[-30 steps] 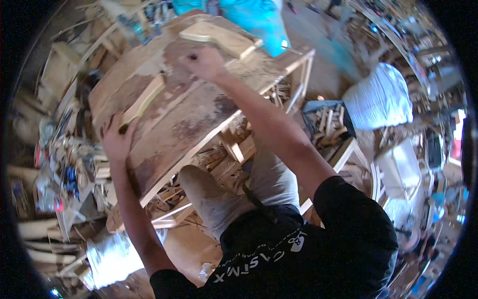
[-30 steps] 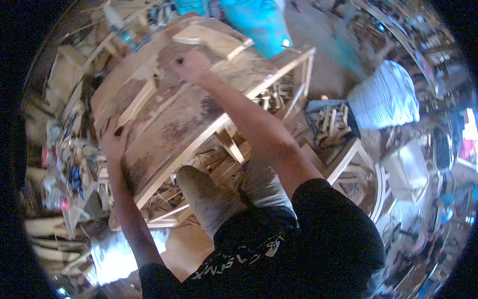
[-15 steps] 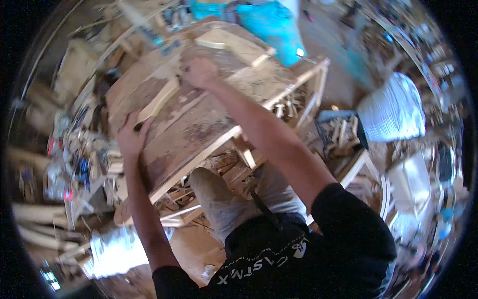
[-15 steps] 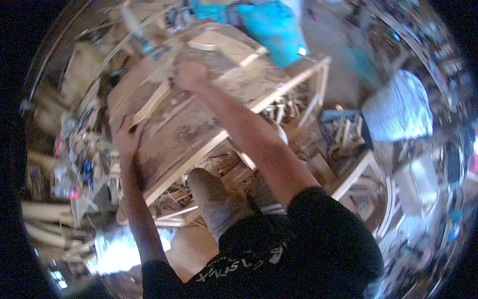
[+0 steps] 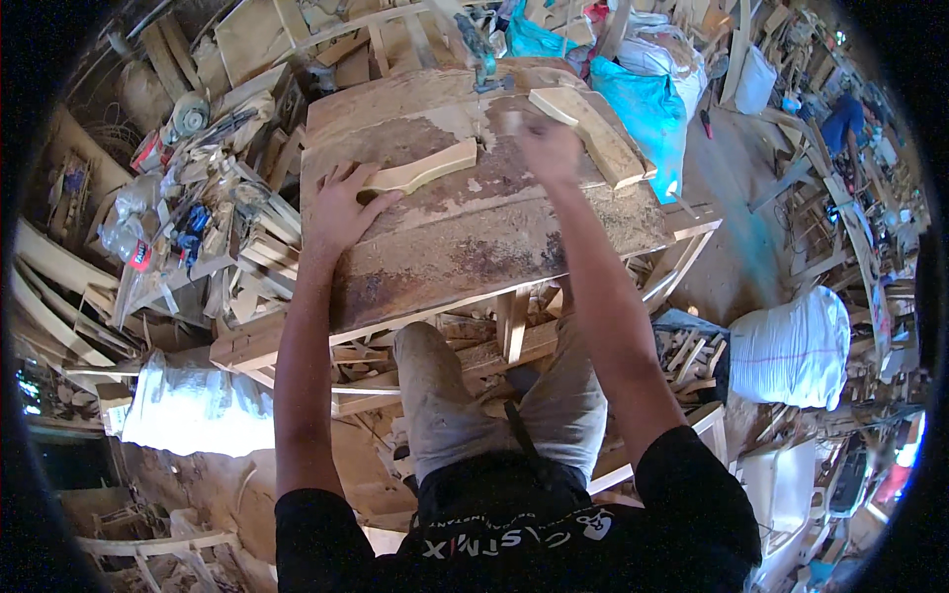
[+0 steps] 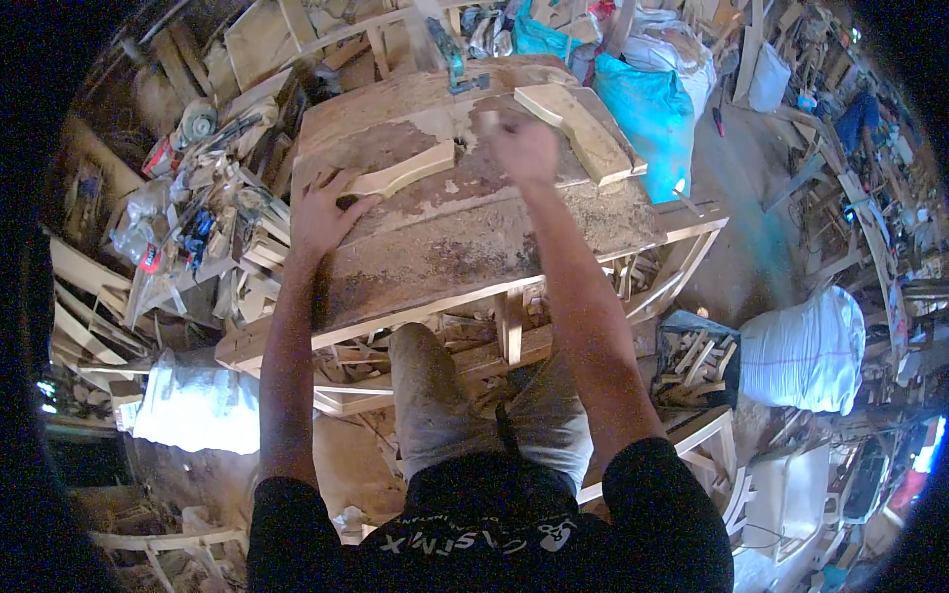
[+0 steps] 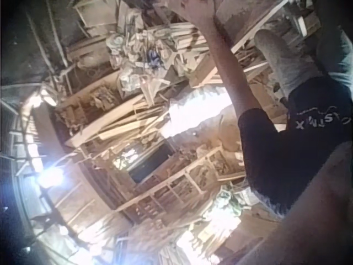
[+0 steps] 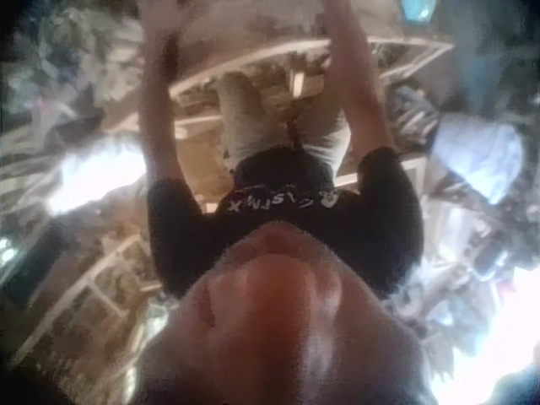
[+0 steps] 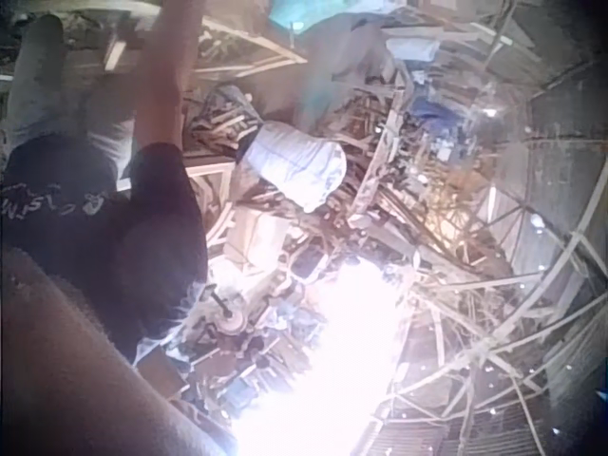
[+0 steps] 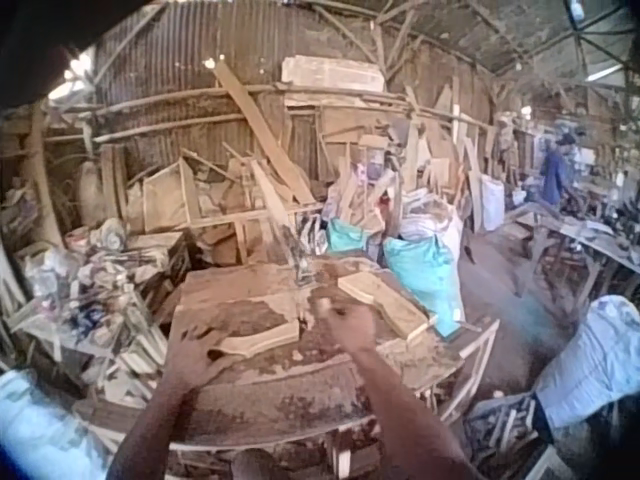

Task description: The person cuts a wooden piece using a band saw, guiding the wood by hand to follow a marked line and then moving the cut piece aside.

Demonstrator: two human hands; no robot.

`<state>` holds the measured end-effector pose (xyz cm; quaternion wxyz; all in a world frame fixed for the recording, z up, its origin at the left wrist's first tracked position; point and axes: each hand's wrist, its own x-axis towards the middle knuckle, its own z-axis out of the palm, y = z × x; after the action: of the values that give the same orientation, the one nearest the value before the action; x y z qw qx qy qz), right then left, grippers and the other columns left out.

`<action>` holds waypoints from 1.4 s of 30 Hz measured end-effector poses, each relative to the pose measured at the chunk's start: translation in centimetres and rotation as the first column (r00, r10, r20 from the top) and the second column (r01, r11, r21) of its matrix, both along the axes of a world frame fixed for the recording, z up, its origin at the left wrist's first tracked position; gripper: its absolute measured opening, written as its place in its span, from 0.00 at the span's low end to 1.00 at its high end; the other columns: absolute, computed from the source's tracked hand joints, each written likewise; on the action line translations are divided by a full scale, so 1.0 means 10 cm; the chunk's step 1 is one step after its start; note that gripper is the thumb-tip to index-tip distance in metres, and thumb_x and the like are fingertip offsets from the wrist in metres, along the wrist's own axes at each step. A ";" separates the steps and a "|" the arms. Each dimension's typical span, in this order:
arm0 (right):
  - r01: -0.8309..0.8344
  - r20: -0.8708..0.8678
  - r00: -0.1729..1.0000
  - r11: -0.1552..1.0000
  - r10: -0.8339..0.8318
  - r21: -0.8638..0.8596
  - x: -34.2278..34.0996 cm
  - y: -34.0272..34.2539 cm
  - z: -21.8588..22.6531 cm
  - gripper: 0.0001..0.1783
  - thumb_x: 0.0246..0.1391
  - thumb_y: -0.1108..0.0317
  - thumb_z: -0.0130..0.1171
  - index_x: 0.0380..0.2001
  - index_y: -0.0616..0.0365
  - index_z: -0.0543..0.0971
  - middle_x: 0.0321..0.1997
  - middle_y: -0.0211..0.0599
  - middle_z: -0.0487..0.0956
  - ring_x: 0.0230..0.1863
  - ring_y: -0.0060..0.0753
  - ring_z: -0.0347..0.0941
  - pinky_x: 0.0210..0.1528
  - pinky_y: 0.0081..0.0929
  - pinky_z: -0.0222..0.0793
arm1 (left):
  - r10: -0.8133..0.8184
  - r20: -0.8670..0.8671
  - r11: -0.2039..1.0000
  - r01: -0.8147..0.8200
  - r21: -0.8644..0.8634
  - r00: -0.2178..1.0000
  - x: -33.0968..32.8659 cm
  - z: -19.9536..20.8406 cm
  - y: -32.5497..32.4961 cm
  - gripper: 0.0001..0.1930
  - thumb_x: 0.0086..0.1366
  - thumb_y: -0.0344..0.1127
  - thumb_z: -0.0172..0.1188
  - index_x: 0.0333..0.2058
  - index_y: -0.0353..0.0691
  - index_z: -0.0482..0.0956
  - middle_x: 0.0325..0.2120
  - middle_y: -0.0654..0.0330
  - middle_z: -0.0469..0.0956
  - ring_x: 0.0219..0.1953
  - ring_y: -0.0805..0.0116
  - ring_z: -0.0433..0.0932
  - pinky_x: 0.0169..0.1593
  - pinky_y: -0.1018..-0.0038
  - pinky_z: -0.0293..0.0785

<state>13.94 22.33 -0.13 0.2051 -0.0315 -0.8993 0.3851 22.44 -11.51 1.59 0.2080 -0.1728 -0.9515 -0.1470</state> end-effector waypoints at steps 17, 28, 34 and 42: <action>-0.452 -0.379 0.770 0.858 0.513 0.242 0.77 -0.83 0.31 0.12 0.64 0.64 0.61 0.47 0.58 0.81 0.45 0.48 0.82 0.48 0.53 0.81 0.48 0.46 0.78 | -0.098 -0.016 0.995 0.098 0.024 0.995 -0.35 -0.13 -0.04 0.30 0.62 0.61 0.68 0.52 0.42 0.82 0.49 0.50 0.78 0.56 0.48 0.76 0.63 0.47 0.65; -0.487 0.021 0.853 0.783 0.521 0.388 -0.32 -1.43 0.02 0.25 0.65 0.59 0.51 0.61 0.59 0.75 0.60 0.56 0.77 0.61 0.58 0.75 0.64 0.52 0.71 | -0.149 0.009 0.989 0.150 -0.006 0.989 -0.52 -0.11 -0.07 0.31 0.63 0.62 0.66 0.54 0.44 0.80 0.48 0.50 0.77 0.57 0.42 0.73 0.65 0.47 0.64; -0.453 0.106 0.881 0.755 0.461 0.474 -0.33 -1.46 0.04 0.30 0.67 0.57 0.45 0.69 0.55 0.69 0.73 0.55 0.67 0.72 0.56 0.65 0.75 0.49 0.59 | -0.133 0.033 0.990 0.134 -0.034 0.991 -0.55 -0.10 -0.09 0.32 0.63 0.63 0.65 0.54 0.43 0.79 0.49 0.50 0.77 0.58 0.43 0.73 0.65 0.46 0.64; -0.459 0.200 0.886 0.729 0.419 0.507 -0.47 -1.50 0.05 0.32 0.67 0.56 0.43 0.72 0.52 0.66 0.76 0.52 0.64 0.76 0.54 0.61 0.78 0.48 0.54 | -0.147 0.065 0.989 0.147 0.007 0.987 -0.68 -0.12 -0.11 0.31 0.62 0.64 0.66 0.55 0.49 0.79 0.50 0.54 0.75 0.60 0.48 0.72 0.63 0.42 0.61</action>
<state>9.27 7.35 0.41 0.0761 0.2273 -0.9590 0.1515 15.60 -12.61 0.35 0.1657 -0.2373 -0.9423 -0.1685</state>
